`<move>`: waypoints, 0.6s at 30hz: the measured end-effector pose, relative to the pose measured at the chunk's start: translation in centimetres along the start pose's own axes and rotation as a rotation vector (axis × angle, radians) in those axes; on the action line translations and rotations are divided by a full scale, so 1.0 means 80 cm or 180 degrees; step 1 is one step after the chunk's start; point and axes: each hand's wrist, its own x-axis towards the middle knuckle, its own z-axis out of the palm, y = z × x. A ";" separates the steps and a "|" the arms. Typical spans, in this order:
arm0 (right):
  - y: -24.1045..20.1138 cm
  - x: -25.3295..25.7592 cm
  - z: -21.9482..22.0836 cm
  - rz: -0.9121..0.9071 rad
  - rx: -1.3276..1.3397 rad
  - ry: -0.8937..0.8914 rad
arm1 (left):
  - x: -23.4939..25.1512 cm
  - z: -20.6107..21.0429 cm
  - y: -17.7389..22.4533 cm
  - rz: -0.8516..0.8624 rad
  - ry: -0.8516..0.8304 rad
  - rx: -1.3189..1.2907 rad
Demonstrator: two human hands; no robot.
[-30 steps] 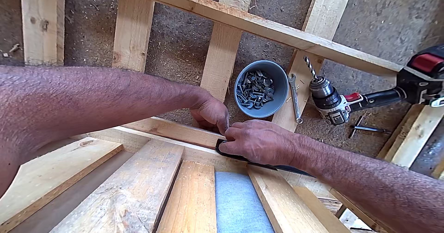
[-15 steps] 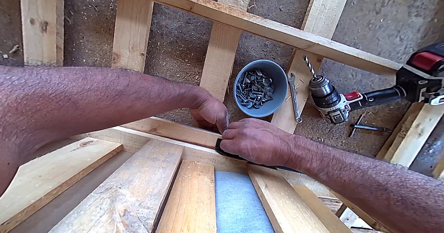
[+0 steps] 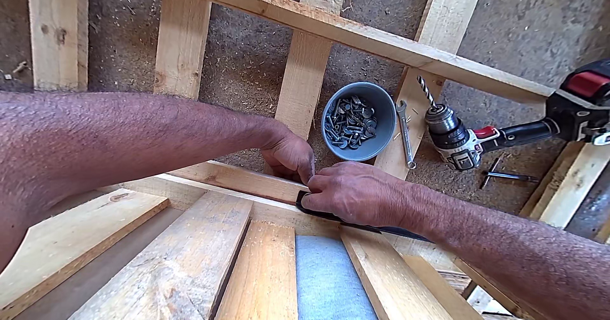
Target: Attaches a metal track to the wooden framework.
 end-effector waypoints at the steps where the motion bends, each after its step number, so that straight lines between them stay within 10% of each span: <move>1: -0.001 0.000 0.000 0.0002 -0.0018 0.0029 | -0.004 0.006 0.005 -0.0067 0.0142 0.0010; 18: 0.003 -0.010 -0.004 0.0323 0.0250 -0.0033 | 0.000 -0.004 -0.002 0.0134 -0.0143 0.0132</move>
